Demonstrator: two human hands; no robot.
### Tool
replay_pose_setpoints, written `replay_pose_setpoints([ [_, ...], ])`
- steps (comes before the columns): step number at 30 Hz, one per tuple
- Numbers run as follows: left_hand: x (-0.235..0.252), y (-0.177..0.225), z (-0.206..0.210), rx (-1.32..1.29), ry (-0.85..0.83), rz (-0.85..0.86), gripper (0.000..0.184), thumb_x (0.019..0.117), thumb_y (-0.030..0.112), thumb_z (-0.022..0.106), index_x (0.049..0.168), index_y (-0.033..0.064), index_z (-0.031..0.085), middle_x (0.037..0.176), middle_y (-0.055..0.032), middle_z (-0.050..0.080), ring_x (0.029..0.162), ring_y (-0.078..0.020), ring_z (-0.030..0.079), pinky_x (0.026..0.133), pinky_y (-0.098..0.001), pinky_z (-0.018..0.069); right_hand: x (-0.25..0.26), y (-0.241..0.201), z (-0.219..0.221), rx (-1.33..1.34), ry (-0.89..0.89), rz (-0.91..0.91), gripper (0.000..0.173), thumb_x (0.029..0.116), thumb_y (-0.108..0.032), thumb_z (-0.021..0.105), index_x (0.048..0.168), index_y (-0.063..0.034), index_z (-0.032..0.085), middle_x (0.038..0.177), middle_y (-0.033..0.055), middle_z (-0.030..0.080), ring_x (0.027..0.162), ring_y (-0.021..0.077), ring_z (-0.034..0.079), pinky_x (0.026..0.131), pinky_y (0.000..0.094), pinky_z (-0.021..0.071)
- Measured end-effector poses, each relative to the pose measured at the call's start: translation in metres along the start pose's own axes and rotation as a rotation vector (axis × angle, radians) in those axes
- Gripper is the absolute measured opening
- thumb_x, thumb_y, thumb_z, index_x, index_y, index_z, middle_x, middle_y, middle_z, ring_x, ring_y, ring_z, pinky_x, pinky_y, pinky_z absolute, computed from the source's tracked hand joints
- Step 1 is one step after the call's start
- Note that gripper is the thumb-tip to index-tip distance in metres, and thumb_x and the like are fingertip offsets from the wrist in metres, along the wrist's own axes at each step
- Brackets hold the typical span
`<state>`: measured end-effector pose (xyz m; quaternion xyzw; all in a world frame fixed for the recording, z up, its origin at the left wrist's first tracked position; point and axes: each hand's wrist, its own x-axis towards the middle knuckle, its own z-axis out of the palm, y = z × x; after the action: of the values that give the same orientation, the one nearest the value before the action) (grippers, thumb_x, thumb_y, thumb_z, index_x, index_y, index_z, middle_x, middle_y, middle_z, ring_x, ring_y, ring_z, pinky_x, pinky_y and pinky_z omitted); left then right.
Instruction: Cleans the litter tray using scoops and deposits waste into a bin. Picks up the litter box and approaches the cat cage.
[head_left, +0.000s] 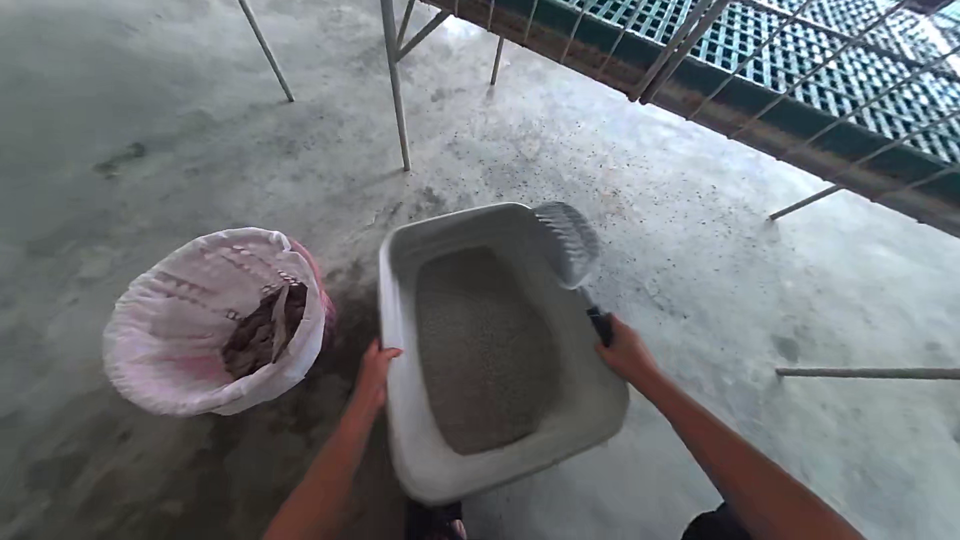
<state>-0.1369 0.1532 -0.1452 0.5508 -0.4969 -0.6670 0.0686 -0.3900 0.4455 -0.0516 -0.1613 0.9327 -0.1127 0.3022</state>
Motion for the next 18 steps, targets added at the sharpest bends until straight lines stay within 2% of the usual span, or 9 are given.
replay_pose_setpoints([
  [3, 0.018, -0.007, -0.010, -0.039, 0.068, 0.018, 0.054, 0.0984, -0.002, 0.054, 0.151, -0.0021, 0.040, 0.138, -0.0273, 0.053, 0.114, -0.0311, 0.059, 0.094, -0.0456, 0.0504, 0.024, -0.004, 0.020, -0.071, -0.066, -0.031, 0.049, 0.0964, -0.010, 0.063, 0.142, 0.0012, 0.048, 0.122, 0.0295, 0.064, 0.116, 0.0461, 0.063, 0.097, 0.0629, 0.0492],
  [5, 0.026, -0.021, -0.007, -0.052, 0.068, 0.059, 0.055, 0.0977, -0.006, 0.054, 0.150, -0.0045, 0.039, 0.139, -0.0290, 0.052, 0.115, -0.0321, 0.059, 0.096, -0.0461, 0.0499, 0.024, 0.008, 0.016, -0.164, -0.060, -0.063, 0.045, 0.0962, -0.011, 0.064, 0.138, 0.0031, 0.052, 0.128, 0.0282, 0.062, 0.118, 0.0451, 0.063, 0.098, 0.0620, 0.0489],
  [8, 0.034, -0.028, -0.010, 0.012, 0.029, 0.076, 0.059, 0.0961, -0.006, 0.055, 0.152, -0.0038, 0.036, 0.143, -0.0288, 0.050, 0.120, -0.0331, 0.058, 0.099, -0.0468, 0.0491, -0.009, 0.035, 0.001, -0.286, -0.028, -0.198, 0.044, 0.0904, -0.012, 0.070, 0.132, 0.0008, 0.063, 0.130, 0.0272, 0.061, 0.111, 0.0449, 0.065, 0.090, 0.0610, 0.0529],
  [10, 0.039, -0.023, -0.013, 0.078, -0.020, 0.052, 0.068, 0.0959, -0.004, 0.057, 0.158, -0.0003, 0.029, 0.150, -0.0278, 0.045, 0.130, -0.0352, 0.053, 0.105, -0.0491, 0.0460, -0.038, 0.039, -0.011, -0.329, -0.142, -0.131, 0.047, 0.0957, -0.017, 0.071, 0.141, -0.0066, 0.061, 0.128, 0.0256, 0.066, 0.115, 0.0448, 0.064, 0.097, 0.0621, 0.0488],
  [12, 0.049, -0.016, -0.017, 0.152, -0.048, 0.044, 0.072, 0.0955, -0.003, 0.060, 0.159, 0.0006, 0.026, 0.151, -0.0276, 0.044, 0.134, -0.0364, 0.051, 0.108, -0.0506, 0.0442, -0.057, 0.035, -0.017, -0.314, -0.265, -0.057, 0.045, 0.0987, -0.021, 0.069, 0.140, -0.0064, 0.061, 0.122, 0.0264, 0.069, 0.114, 0.0454, 0.066, 0.100, 0.0627, 0.0473],
  [13, 0.052, -0.015, -0.019, 0.174, -0.057, 0.055, 0.073, 0.0947, -0.005, 0.060, 0.159, 0.0000, 0.026, 0.152, -0.0280, 0.044, 0.135, -0.0367, 0.050, 0.109, -0.0506, 0.0435, -0.061, 0.033, -0.017, -0.272, -0.327, -0.025, 0.045, 0.1000, -0.022, 0.068, 0.140, -0.0043, 0.060, 0.117, 0.0269, 0.070, 0.107, 0.0439, 0.068, 0.096, 0.0607, 0.0500],
  [15, 0.048, -0.015, -0.020, 0.175, -0.070, 0.096, 0.073, 0.0928, -0.009, 0.059, 0.158, -0.0013, 0.027, 0.150, -0.0281, 0.045, 0.133, -0.0352, 0.052, 0.108, -0.0482, 0.0448, -0.064, 0.037, -0.009, -0.117, -0.468, 0.072, 0.042, 0.1038, -0.022, 0.063, 0.140, -0.0011, 0.056, 0.104, 0.0231, 0.069, 0.082, 0.0326, 0.070, 0.079, 0.0486, 0.0569],
  [17, 0.035, -0.010, -0.020, 0.173, -0.079, 0.134, 0.074, 0.0918, -0.009, 0.059, 0.158, -0.0025, 0.027, 0.148, -0.0283, 0.047, 0.130, -0.0337, 0.054, 0.107, -0.0460, 0.0458, -0.068, 0.044, 0.001, 0.081, -0.574, 0.226, 0.043, 0.1061, -0.019, 0.059, 0.145, -0.0042, 0.051, 0.092, 0.0146, 0.066, 0.062, 0.0194, 0.063, 0.062, 0.0342, 0.0546],
  [18, 0.025, -0.006, -0.019, 0.178, -0.082, 0.147, 0.074, 0.0911, -0.008, 0.059, 0.158, -0.0034, 0.027, 0.147, -0.0288, 0.048, 0.130, -0.0334, 0.055, 0.107, -0.0453, 0.0459, -0.071, 0.048, 0.007, 0.188, -0.591, 0.309, 0.041, 0.1068, -0.018, 0.057, 0.146, -0.0055, 0.050, 0.087, 0.0116, 0.064, 0.056, 0.0162, 0.061, 0.056, 0.0303, 0.0535],
])
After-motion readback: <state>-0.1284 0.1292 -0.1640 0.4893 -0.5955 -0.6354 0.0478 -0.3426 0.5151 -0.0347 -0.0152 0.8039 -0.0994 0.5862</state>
